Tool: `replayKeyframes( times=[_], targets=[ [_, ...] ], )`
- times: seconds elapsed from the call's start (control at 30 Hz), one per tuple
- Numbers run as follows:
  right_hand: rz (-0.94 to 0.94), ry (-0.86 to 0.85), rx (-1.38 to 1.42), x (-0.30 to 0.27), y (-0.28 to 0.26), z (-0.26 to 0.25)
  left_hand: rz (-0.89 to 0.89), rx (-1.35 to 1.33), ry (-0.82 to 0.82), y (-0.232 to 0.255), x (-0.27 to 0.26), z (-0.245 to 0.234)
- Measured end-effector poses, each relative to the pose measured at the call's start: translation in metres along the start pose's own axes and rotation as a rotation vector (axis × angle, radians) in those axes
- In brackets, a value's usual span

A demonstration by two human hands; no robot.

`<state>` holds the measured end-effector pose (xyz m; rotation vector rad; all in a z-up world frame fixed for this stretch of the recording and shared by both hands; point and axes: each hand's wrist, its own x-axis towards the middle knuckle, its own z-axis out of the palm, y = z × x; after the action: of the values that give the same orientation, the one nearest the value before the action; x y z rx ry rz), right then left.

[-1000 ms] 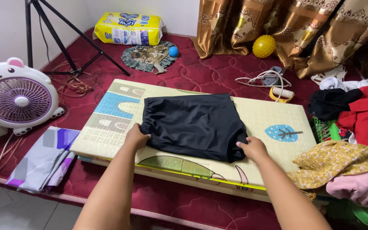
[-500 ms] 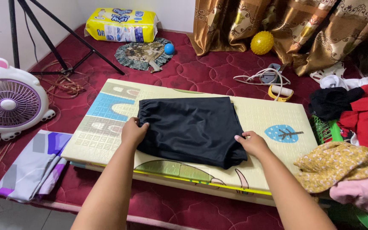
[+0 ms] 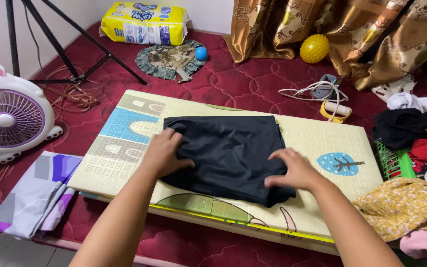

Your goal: The person folds a grey and purple shirt, then a black pair of shorts, and finally a pink t-shirt on a patterned folding board. Each item is smoothed, folded into a compact rectangle, and placed aside.

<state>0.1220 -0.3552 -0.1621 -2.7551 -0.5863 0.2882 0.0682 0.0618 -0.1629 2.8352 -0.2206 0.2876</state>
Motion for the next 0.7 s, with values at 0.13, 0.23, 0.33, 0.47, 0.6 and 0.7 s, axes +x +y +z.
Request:
replayKeyframes(
  times=[0.13, 0.23, 0.33, 0.47, 0.6, 0.7],
  targets=[
    [-0.074, -0.288, -0.136, -0.026, -0.041, 0.002, 0.341, 0.029, -0.350, 0.028, -0.014, 0.007],
    [-0.095, -0.252, -0.212, -0.031, -0.042, 0.006, 0.239, 0.109, -0.510, 0.024, -0.019, 0.023],
    [-0.113, -0.204, -0.254, -0.033, -0.027, 0.020, 0.257, 0.156, -0.471, 0.009, -0.027, 0.042],
    [-0.191, 0.027, -0.267, -0.032, -0.014, 0.059, 0.272, 0.241, -0.347, 0.007, -0.037, 0.061],
    [-0.262, 0.221, -0.223, -0.023, 0.000, 0.063, 0.078, 0.185, -0.464, 0.000, -0.033, 0.048],
    [-0.038, 0.012, -0.020, -0.016, 0.011, 0.043, -0.067, 0.121, -0.533, -0.014, -0.032, 0.030]
  ],
)
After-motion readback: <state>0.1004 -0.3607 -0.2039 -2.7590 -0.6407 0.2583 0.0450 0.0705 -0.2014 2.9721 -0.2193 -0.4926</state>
